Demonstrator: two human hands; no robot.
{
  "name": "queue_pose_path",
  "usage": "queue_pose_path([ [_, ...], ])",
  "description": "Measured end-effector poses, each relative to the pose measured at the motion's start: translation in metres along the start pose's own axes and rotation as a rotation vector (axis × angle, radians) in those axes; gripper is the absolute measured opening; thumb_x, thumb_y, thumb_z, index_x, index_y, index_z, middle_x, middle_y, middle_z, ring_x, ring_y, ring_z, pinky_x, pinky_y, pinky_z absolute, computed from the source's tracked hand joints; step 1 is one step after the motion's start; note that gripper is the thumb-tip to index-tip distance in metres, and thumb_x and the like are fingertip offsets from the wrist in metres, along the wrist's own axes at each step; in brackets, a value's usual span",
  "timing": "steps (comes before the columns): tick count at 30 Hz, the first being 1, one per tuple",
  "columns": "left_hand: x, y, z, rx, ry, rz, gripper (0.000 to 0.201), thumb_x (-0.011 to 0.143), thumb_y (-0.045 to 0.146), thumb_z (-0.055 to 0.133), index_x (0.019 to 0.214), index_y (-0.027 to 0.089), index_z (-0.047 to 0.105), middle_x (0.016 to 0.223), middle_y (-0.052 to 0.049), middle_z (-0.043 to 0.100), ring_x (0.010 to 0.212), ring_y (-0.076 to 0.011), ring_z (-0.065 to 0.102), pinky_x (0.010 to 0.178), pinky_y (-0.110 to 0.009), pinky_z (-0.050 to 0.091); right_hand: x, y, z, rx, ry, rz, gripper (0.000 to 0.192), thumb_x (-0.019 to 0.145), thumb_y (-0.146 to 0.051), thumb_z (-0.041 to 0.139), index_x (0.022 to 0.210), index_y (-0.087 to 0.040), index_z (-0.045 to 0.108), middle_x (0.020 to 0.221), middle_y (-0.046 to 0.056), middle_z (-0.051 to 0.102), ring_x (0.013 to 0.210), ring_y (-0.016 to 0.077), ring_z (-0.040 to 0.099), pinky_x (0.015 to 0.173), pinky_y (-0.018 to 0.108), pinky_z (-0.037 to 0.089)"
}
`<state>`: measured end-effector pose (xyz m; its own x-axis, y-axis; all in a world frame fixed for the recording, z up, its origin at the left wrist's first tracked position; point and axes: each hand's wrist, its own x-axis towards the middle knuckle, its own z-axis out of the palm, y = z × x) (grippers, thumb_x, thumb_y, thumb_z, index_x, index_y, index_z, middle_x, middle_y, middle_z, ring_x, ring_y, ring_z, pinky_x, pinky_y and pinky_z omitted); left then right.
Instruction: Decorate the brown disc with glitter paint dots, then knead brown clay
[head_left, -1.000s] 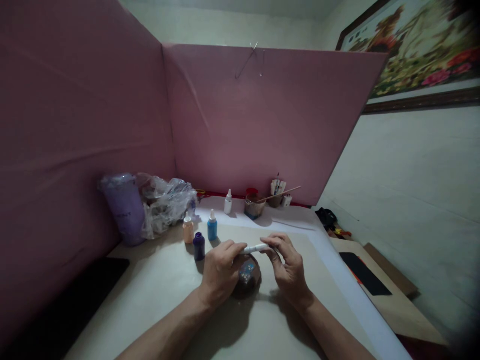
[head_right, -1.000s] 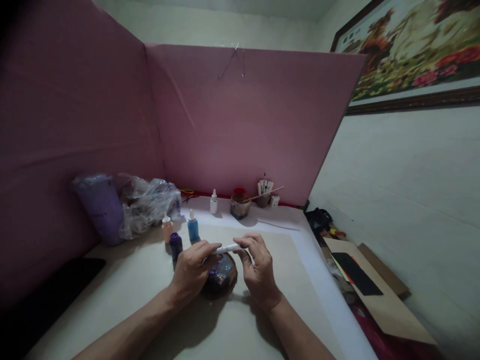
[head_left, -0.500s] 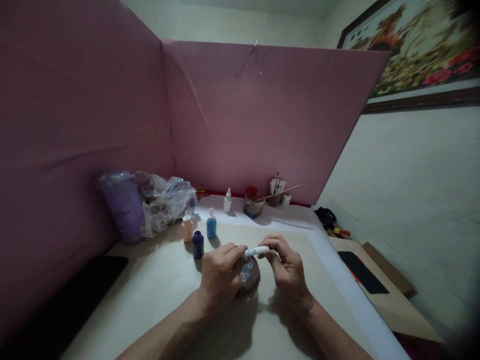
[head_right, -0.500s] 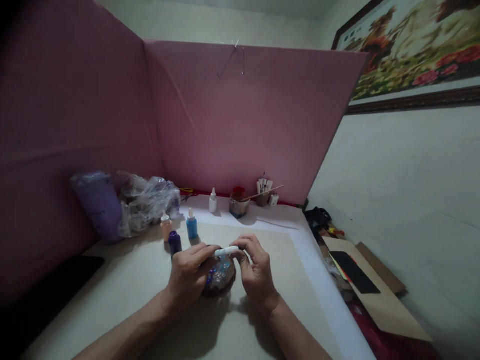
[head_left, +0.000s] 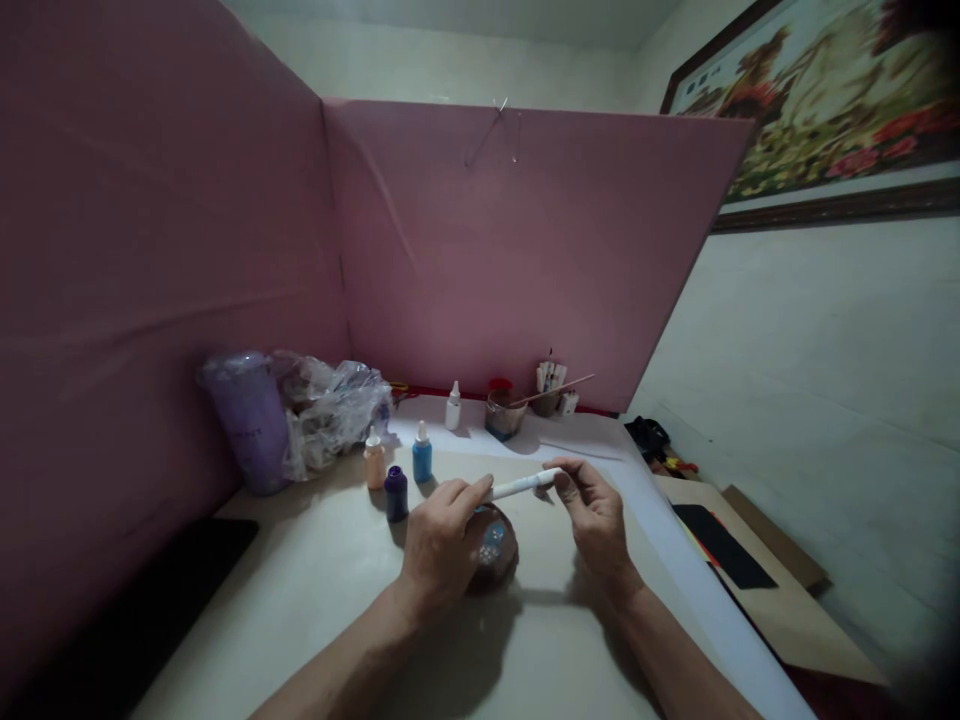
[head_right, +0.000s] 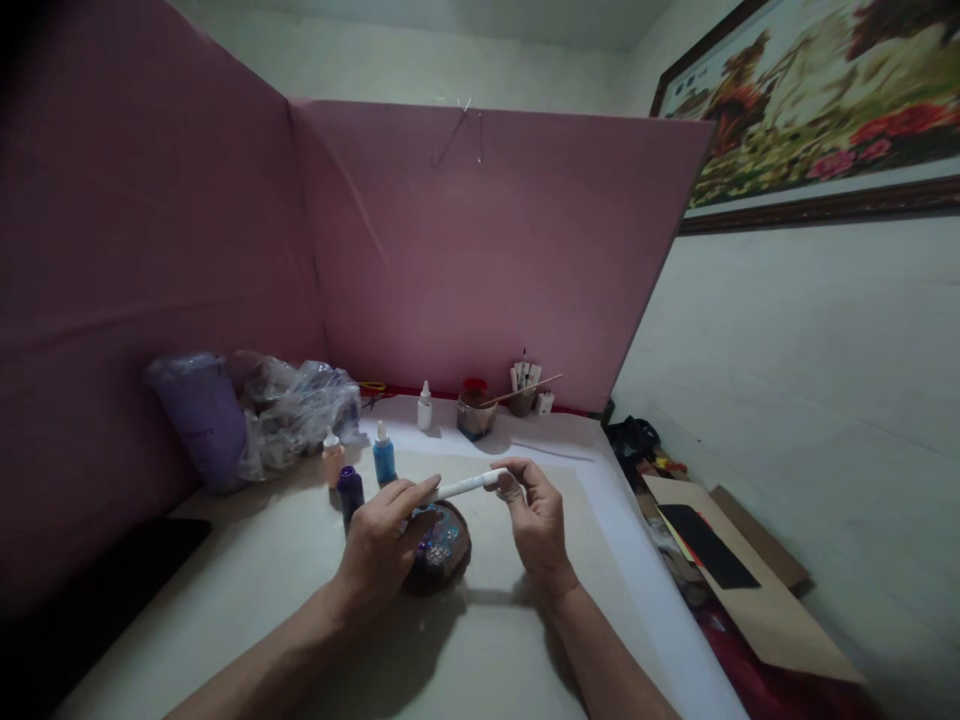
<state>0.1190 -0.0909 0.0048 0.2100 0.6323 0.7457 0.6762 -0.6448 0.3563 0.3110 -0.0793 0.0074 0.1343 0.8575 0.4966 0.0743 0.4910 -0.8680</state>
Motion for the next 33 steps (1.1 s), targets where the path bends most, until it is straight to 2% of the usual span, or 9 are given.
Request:
queue_pose_path([
  [6, 0.0, -0.006, -0.001, 0.017, 0.026, -0.037, 0.038, 0.081, 0.008, 0.055, 0.118, 0.017, 0.06, 0.095, -0.007, 0.066, 0.088, -0.0197, 0.062, 0.077, -0.032, 0.052, 0.011, 0.002, -0.011, 0.03, 0.221, 0.009, 0.023, 0.085, -0.042, 0.062, 0.091, -0.019, 0.063, 0.074, 0.001, 0.063, 0.068, 0.0142, 0.056, 0.066, 0.027, 0.043],
  [10, 0.0, -0.006, -0.001, 0.029, 0.069, -0.053, 0.037, 0.083, 0.01, 0.053, 0.12, 0.017, 0.057, 0.095, -0.007, 0.065, 0.089, -0.0193, 0.061, 0.077, -0.033, 0.052, 0.019, 0.012, -0.02, -0.07, 0.438, 0.0, 0.032, 0.081, -0.048, 0.063, 0.088, -0.017, 0.062, 0.071, 0.004, 0.066, 0.069, 0.0169, 0.059, 0.069, 0.03, 0.043],
  [12, 0.001, -0.005, -0.002, 0.015, 0.082, -0.04, 0.036, 0.084, 0.011, 0.052, 0.119, 0.017, 0.057, 0.091, -0.006, 0.065, 0.087, -0.0186, 0.06, 0.077, -0.033, 0.051, 0.023, 0.018, -0.025, -0.132, 0.504, 0.009, 0.037, 0.079, -0.052, 0.062, 0.087, -0.015, 0.061, 0.07, 0.006, 0.067, 0.068, 0.0183, 0.061, 0.068, 0.031, 0.044],
  [16, 0.002, -0.005, -0.007, -0.076, 0.238, -0.029, 0.039, 0.087, 0.013, 0.052, 0.126, 0.017, 0.051, 0.085, -0.004, 0.062, 0.078, -0.015, 0.058, 0.072, -0.03, 0.05, 0.033, 0.017, -0.042, -0.315, 0.607, 0.018, 0.042, 0.079, -0.055, 0.058, 0.087, -0.014, 0.062, 0.07, 0.009, 0.069, 0.066, 0.0206, 0.063, 0.067, 0.032, 0.045],
  [19, 0.001, -0.003, -0.011, -0.128, 0.321, 0.01, 0.041, 0.087, 0.01, 0.052, 0.127, 0.018, 0.05, 0.084, -0.003, 0.061, 0.075, -0.0134, 0.057, 0.069, -0.028, 0.049, 0.049, 0.011, -0.062, -0.424, 0.631, 0.029, 0.043, 0.079, -0.056, 0.056, 0.087, -0.014, 0.064, 0.071, 0.011, 0.071, 0.066, 0.0226, 0.064, 0.067, 0.033, 0.046],
  [21, -0.001, 0.0, -0.012, -0.132, 0.314, 0.054, 0.042, 0.086, 0.008, 0.052, 0.127, 0.019, 0.05, 0.085, -0.004, 0.062, 0.076, -0.0138, 0.057, 0.069, -0.028, 0.049, 0.065, 0.009, -0.076, -0.555, 0.607, 0.042, 0.041, 0.08, -0.052, 0.055, 0.087, -0.014, 0.066, 0.072, 0.013, 0.072, 0.068, 0.0238, 0.064, 0.066, 0.032, 0.045],
  [24, -0.003, 0.005, -0.012, -0.125, 0.272, 0.102, 0.044, 0.084, 0.006, 0.053, 0.127, 0.018, 0.049, 0.088, -0.005, 0.062, 0.079, -0.0155, 0.058, 0.072, -0.03, 0.049, 0.097, 0.016, -0.095, -0.857, 0.647, 0.079, 0.033, 0.083, -0.045, 0.051, 0.088, -0.016, 0.068, 0.077, 0.012, 0.073, 0.072, 0.0252, 0.063, 0.065, 0.032, 0.041],
  [28, -0.005, 0.011, -0.012, -0.128, 0.246, 0.13, 0.044, 0.085, 0.006, 0.051, 0.127, 0.017, 0.049, 0.087, -0.007, 0.063, 0.079, -0.0164, 0.058, 0.072, -0.032, 0.05, 0.145, 0.039, -0.11, -0.899, 0.645, 0.068, 0.034, 0.083, -0.042, 0.049, 0.093, -0.015, 0.068, 0.085, 0.014, 0.073, 0.077, 0.0261, 0.062, 0.067, 0.032, 0.04],
  [33, -0.006, 0.01, -0.014, -0.084, 0.258, 0.177, 0.044, 0.084, 0.007, 0.049, 0.128, 0.015, 0.048, 0.089, -0.009, 0.066, 0.08, -0.0181, 0.06, 0.07, -0.032, 0.051, 0.198, 0.069, -0.111, -0.884, 0.632, 0.075, 0.035, 0.083, -0.038, 0.048, 0.097, -0.014, 0.068, 0.088, 0.015, 0.072, 0.081, 0.0258, 0.062, 0.07, 0.032, 0.039],
])
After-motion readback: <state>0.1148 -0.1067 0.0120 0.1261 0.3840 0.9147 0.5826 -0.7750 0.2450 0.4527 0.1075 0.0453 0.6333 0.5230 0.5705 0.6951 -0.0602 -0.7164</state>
